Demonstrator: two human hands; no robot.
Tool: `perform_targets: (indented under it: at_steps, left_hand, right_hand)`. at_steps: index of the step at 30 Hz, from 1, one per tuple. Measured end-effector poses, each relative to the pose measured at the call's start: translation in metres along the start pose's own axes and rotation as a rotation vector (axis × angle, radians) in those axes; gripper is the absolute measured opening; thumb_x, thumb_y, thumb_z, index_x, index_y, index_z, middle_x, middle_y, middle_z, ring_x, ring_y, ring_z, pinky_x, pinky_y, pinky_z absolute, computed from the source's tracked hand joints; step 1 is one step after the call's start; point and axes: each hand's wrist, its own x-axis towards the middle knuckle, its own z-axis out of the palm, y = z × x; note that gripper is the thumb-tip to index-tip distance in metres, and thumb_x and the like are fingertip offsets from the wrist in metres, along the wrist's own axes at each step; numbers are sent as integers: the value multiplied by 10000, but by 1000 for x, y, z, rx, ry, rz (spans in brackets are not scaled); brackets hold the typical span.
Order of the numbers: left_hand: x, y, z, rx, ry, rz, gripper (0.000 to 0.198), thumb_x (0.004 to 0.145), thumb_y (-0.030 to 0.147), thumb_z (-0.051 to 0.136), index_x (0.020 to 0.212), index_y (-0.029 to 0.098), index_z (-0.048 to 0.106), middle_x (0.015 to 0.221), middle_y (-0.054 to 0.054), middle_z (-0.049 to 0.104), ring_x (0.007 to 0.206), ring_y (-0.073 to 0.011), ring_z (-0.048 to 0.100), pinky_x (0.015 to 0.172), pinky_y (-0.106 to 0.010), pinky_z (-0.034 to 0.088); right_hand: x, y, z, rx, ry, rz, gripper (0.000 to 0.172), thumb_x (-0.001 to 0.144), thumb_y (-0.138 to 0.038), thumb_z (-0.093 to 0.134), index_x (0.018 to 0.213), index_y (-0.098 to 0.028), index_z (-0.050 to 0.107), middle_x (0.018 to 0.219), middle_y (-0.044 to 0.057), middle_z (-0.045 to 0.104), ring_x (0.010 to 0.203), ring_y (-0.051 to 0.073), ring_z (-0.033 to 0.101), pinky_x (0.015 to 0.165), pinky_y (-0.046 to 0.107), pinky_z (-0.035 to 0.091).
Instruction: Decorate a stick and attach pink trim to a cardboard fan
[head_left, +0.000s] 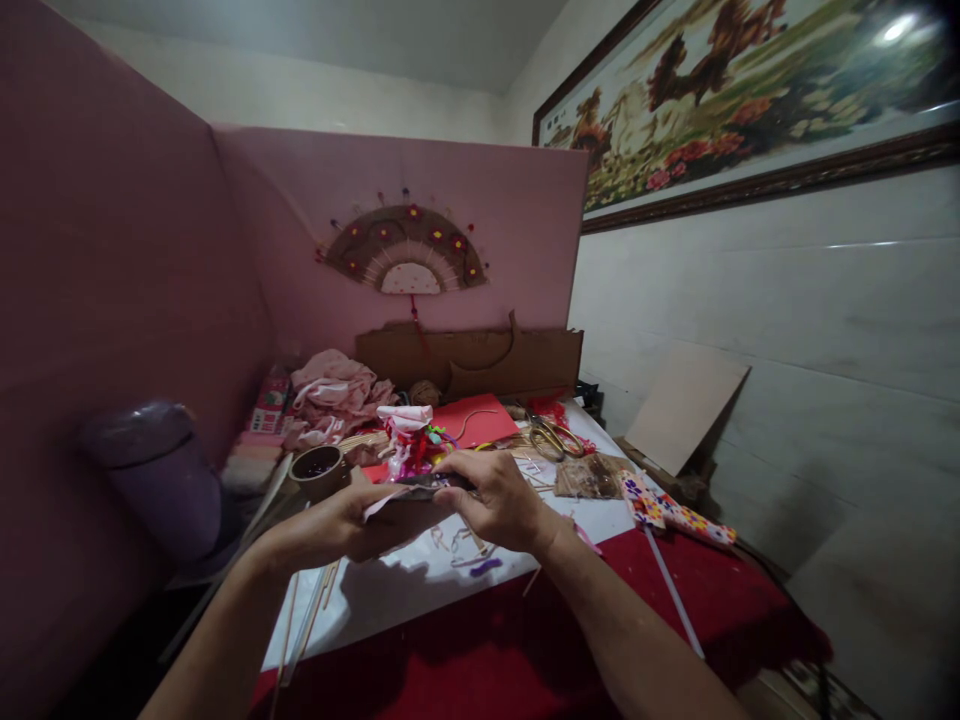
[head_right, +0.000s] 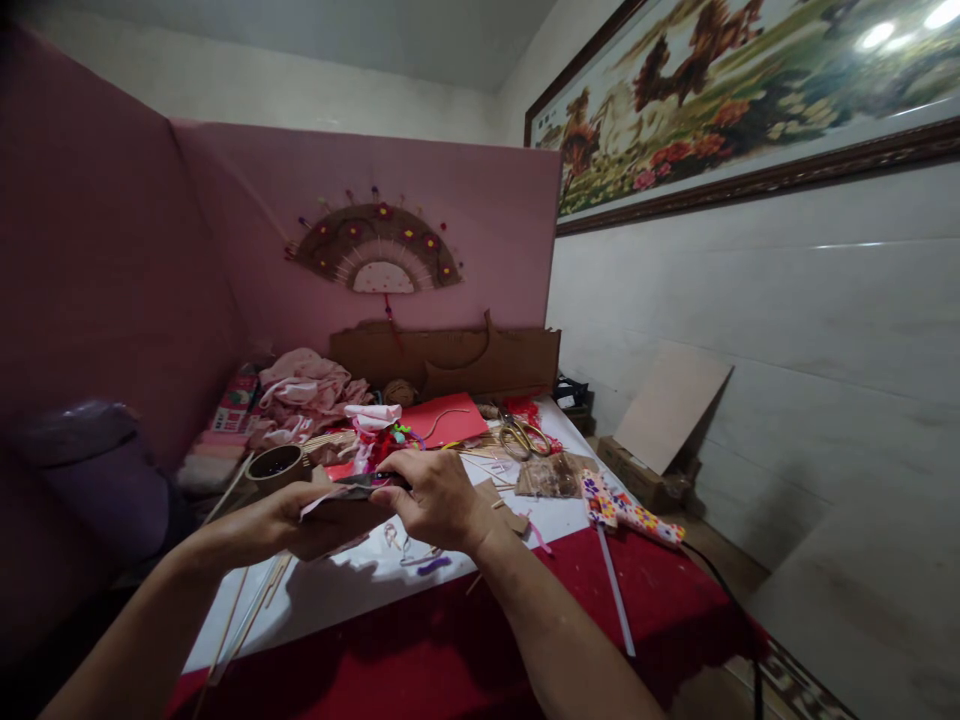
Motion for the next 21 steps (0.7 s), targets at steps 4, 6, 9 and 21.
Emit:
perform_targets:
  at_steps: [4,6,9,21]
  left_hand:
    - [0,-4,-2,-56,-17,-70,283,827,312,528,1063,160,564,631,44,338,526,-69,275,448,-193,213]
    - [0,-7,-3,-82,-4,-69,226,812,279,543,1006,166,567,618,55,313,523,-68,261,448,-197,200]
    - [-1,-10,-3,-100,1,-72,180,798,248,550,959,167,561,610,60,306,516,-66,240,442,-202,181]
    - [-1,-3,-2,-69,-27,-81,389,823,265,528,1207,201,517,635,53,289,533,-73,247,453,-202,185]
  right_hand:
    - [0,1,0,-7,4,0,98,809,-216,594,895,-182,623,819,42,680,728,169,599,659,259,398]
    - [0,0,0,-4,9,-5,79,808,-207,593,874,-182,628,804,38,680,714,163,597,647,254,393]
    - [1,0,-1,-2,16,-14,65,806,-204,598,856,-180,631,787,35,681,706,159,599,641,252,388]
    - [1,0,-2,4,18,-11,127,790,-231,627,903,-172,627,802,43,682,695,162,595,632,255,391]
